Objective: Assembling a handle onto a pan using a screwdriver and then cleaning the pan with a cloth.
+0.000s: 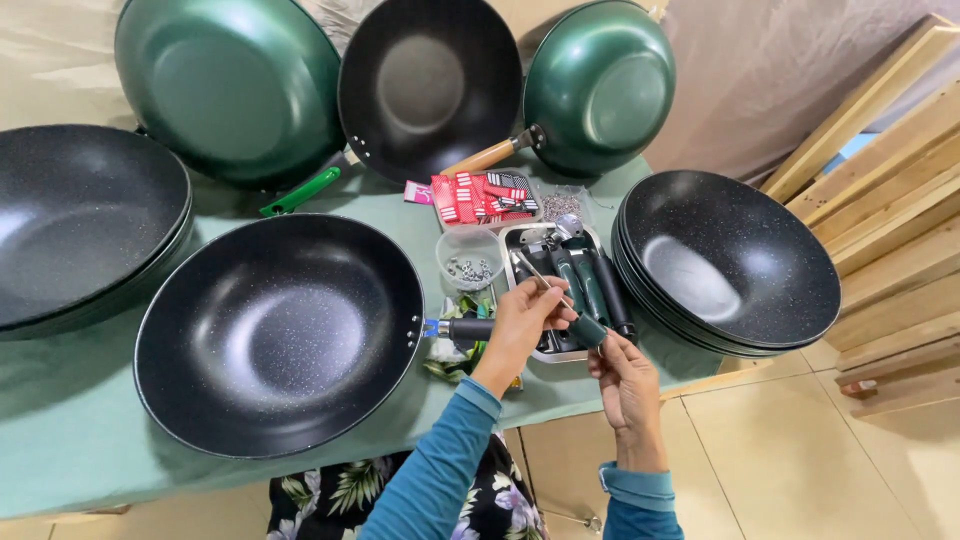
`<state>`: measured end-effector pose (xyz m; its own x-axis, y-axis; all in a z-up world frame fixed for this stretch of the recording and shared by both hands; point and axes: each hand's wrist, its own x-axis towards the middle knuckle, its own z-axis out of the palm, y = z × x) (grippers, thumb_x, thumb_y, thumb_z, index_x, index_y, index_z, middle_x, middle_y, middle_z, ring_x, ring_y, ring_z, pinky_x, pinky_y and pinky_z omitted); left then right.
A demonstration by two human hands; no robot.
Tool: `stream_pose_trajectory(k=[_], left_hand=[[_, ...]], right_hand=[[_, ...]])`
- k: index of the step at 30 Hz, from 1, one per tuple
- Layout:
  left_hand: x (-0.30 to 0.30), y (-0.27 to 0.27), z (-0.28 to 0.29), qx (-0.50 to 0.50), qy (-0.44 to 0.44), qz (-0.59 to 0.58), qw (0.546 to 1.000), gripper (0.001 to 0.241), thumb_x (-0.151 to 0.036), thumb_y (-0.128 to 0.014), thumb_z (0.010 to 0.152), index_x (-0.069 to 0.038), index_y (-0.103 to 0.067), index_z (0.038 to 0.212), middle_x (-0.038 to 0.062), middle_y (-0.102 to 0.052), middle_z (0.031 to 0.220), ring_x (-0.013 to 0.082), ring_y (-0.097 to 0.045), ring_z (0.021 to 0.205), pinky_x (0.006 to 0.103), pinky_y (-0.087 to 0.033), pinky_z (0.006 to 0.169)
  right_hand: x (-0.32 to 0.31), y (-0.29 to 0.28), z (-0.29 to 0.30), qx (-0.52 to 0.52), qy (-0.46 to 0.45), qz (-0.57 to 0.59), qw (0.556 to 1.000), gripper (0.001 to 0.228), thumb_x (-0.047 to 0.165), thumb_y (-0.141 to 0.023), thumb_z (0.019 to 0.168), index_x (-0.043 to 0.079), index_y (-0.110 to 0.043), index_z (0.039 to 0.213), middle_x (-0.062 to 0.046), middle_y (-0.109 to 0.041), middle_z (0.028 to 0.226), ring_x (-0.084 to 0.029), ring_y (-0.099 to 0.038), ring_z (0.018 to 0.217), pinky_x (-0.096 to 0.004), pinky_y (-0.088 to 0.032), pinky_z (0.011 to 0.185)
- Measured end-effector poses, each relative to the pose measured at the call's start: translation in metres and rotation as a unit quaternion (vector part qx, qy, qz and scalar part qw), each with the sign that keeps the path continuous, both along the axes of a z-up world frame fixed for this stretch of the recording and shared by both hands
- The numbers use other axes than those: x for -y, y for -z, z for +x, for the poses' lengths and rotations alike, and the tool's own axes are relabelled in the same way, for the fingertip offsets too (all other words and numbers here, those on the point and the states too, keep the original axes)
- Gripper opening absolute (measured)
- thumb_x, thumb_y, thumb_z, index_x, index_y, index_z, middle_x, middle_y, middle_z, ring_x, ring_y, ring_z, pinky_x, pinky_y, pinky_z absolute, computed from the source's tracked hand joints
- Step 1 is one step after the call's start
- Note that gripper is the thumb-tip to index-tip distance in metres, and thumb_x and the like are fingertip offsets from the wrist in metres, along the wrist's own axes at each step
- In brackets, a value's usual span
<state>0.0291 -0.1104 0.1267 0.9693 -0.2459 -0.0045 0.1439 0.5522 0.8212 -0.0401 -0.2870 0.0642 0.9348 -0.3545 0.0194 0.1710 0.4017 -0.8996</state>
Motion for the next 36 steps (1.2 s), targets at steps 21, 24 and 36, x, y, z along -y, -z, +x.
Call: stream_pose_trajectory(k=[21, 24, 36], left_hand=[[-0.081, 0.071, -0.056, -0.225, -0.075, -0.137, 0.962, 0.033, -0.015, -0.058, 0.099, 0.005, -0.059, 0.126, 0.017, -0.066, 0.114, 0.0238, -0.064, 0.102, 0.0347, -0.054, 0.086], [-0.081, 0.082, -0.052, -0.222, -0.096, -0.183, 0.953, 0.029, -0.017, -0.059, 0.099, 0.005, -0.059, 0.118, 0.018, -0.066, 0.115, 0.0277, -0.064, 0.112, 0.0392, -0.052, 0.094], [-0.08, 0.116, -0.031, -0.257, -0.114, -0.148, 0.948, 0.028, -0.028, -0.071, 0.096, -0.012, -0.058, 0.115, 0.007, -0.072, 0.114, 0.0245, -0.072, 0.109, 0.0377, -0.059, 0.097]], right_hand=[[0.078, 0.004, -0.082, -0.037, 0.104, -0.096, 0.989, 0.021, 0.006, -0.065, 0.1, -0.006, -0.071, 0.115, -0.011, -0.066, 0.086, -0.014, -0.057, 0.072, -0.02, -0.049, 0.066], [0.065, -0.011, -0.07, -0.038, 0.075, -0.11, 0.99, 0.02, 0.005, -0.063, 0.1, -0.007, -0.071, 0.115, -0.011, -0.063, 0.084, -0.015, -0.056, 0.072, -0.02, -0.046, 0.066], [0.02, -0.008, -0.005, -0.031, 0.015, -0.194, 0.98, 0.02, 0.004, -0.068, 0.098, -0.008, -0.072, 0.114, -0.018, -0.066, 0.072, -0.018, -0.061, 0.059, -0.023, -0.051, 0.051]])
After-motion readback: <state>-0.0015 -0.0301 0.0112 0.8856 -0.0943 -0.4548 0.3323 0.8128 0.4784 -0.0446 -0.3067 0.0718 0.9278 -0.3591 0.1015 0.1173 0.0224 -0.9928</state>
